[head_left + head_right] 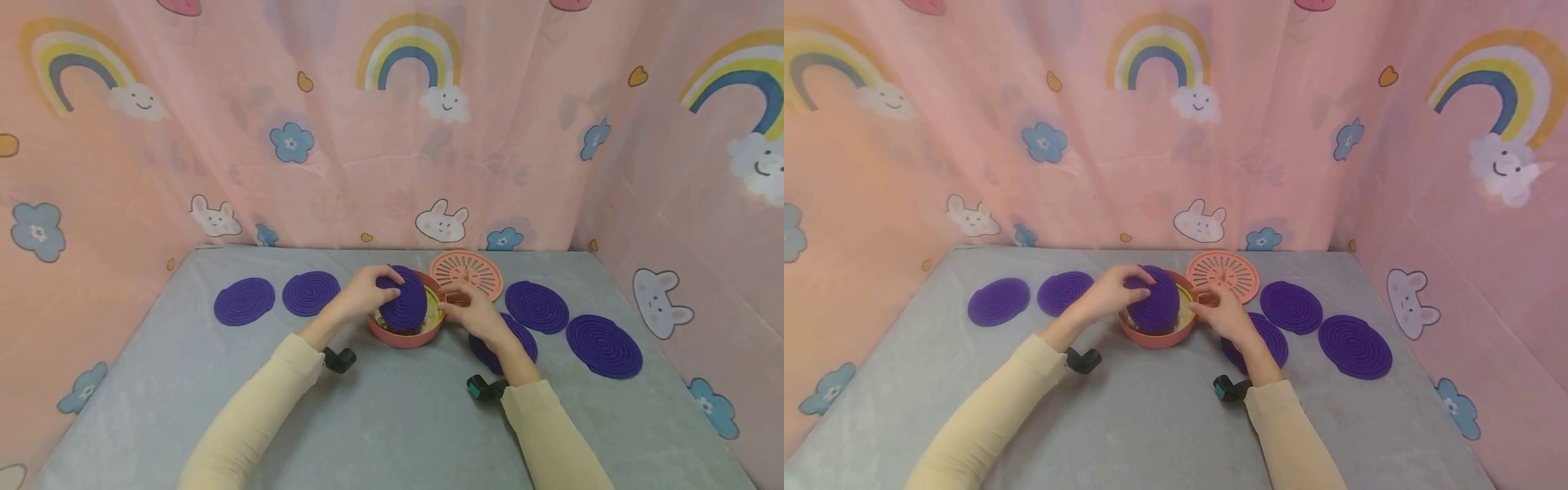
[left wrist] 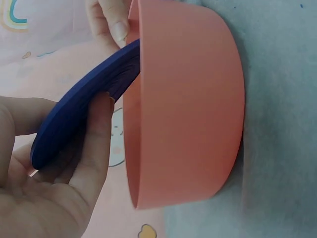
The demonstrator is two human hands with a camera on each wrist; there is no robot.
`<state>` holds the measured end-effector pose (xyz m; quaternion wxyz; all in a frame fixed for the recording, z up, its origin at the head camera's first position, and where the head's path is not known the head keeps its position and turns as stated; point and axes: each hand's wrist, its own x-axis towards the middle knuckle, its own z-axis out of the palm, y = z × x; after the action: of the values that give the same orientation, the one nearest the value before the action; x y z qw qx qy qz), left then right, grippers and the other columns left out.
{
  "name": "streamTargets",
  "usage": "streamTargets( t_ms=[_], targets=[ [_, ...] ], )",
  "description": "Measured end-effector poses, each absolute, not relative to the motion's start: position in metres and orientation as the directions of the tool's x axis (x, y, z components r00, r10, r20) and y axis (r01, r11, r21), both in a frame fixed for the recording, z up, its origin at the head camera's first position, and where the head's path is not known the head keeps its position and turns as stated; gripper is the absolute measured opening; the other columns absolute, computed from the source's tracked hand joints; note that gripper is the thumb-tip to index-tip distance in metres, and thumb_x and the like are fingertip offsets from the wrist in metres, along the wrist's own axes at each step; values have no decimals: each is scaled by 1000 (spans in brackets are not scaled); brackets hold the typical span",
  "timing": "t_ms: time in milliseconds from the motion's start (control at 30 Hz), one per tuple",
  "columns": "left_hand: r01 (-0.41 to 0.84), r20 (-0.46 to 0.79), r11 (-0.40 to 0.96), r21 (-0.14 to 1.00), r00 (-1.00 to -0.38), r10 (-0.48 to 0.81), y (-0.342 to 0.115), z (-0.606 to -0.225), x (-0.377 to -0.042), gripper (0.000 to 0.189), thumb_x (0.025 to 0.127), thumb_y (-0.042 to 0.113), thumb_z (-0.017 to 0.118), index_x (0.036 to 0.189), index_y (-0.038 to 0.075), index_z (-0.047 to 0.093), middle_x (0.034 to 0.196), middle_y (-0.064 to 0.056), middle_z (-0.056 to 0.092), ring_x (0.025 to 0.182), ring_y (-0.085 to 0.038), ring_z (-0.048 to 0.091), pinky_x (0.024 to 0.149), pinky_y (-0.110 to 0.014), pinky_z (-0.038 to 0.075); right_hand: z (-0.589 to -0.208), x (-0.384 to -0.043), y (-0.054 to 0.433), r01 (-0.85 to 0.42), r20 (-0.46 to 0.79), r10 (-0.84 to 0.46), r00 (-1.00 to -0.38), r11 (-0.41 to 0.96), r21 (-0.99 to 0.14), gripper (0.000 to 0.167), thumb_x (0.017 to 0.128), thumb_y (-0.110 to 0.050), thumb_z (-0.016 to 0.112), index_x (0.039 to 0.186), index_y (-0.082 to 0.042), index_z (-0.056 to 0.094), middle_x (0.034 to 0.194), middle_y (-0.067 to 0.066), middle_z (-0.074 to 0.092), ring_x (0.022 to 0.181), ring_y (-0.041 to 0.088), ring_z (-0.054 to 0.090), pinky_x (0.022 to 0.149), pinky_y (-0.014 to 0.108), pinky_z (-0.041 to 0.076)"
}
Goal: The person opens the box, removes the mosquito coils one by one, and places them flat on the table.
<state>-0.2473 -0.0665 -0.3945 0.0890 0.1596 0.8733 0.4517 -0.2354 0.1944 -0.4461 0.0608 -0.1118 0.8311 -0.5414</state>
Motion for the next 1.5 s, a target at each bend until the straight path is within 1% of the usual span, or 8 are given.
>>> streamTargets(
  t_ms=[200, 567, 700, 900, 1033, 1200, 1367, 1500],
  targets=[
    [239, 47, 541, 806, -938, 343, -80, -386, -241, 19, 96, 13, 69, 114, 12, 72, 137, -10, 61, 127, -28, 56, 103, -48, 48, -450, -237, 195, -135, 35, -257, -966, 383, -914, 37, 98, -18, 69, 131, -2, 62, 134, 22, 59, 123, 40, 57, 100, 55, 49],
    [230, 84, 526, 819, -954, 287, -115, -384, -220, 22, 97, 16, 69, 118, 15, 72, 137, -8, 62, 131, -31, 53, 102, -50, 49, -446, -237, 195, -134, 35, -256, -966, 378, -916, 38, 99, -17, 69, 132, -1, 61, 133, 23, 59, 122, 40, 57, 99, 53, 50],
    [229, 124, 516, 825, -965, 231, -129, -390, -213, 21, 96, 15, 69, 118, 15, 72, 136, -11, 62, 133, -33, 52, 102, -53, 48, -445, -238, 196, -131, 36, -250, -967, 374, -918, 38, 98, -17, 69, 132, -1, 62, 133, 23, 59, 122, 39, 57, 99, 53, 50],
    [223, 163, 512, 829, -974, 160, -153, -399, -200, 19, 95, 10, 70, 114, 10, 72, 136, -16, 61, 133, -38, 51, 107, -59, 43, -447, -238, 194, -107, 12, -236, -972, 397, -911, 36, 98, -18, 70, 130, -4, 63, 133, 20, 60, 123, 38, 57, 97, 52, 52],
    [195, 147, 517, 833, -980, 131, -169, -402, -192, 19, 94, 10, 71, 114, 11, 73, 136, -16, 62, 135, -39, 49, 108, -60, 40, -449, -238, 194, -102, 6, -235, -972, 400, -911, 36, 98, -17, 69, 131, -4, 62, 135, 20, 58, 125, 39, 55, 98, 52, 52],
    [148, 111, 551, 821, -989, 99, -187, -404, -187, 20, 96, 15, 70, 116, 13, 72, 135, -14, 62, 139, -38, 44, 111, -62, 33, -448, -237, 194, -110, 15, -235, -972, 399, -910, 37, 98, -16, 69, 132, -2, 61, 135, 22, 58, 125, 41, 55, 100, 55, 49],
    [107, 86, 579, 808, -994, 65, -203, -409, -182, 21, 96, 14, 69, 117, 11, 72, 141, -17, 58, 144, -40, 38, 115, -63, 27, -440, -232, 191, -110, 13, -243, -970, 392, -913, 36, 100, -11, 66, 132, 3, 59, 136, 27, 56, 126, 44, 54, 100, 57, 49],
    [85, 77, 583, 808, -996, 39, -218, -414, -176, 22, 96, 13, 69, 117, 8, 72, 141, -20, 57, 142, -42, 38, 115, -63, 27, -440, -232, 190, -109, 13, -243, -970, 387, -916, 36, 99, -10, 66, 132, 4, 59, 135, 27, 56, 125, 44, 55, 98, 55, 50]
  ],
)
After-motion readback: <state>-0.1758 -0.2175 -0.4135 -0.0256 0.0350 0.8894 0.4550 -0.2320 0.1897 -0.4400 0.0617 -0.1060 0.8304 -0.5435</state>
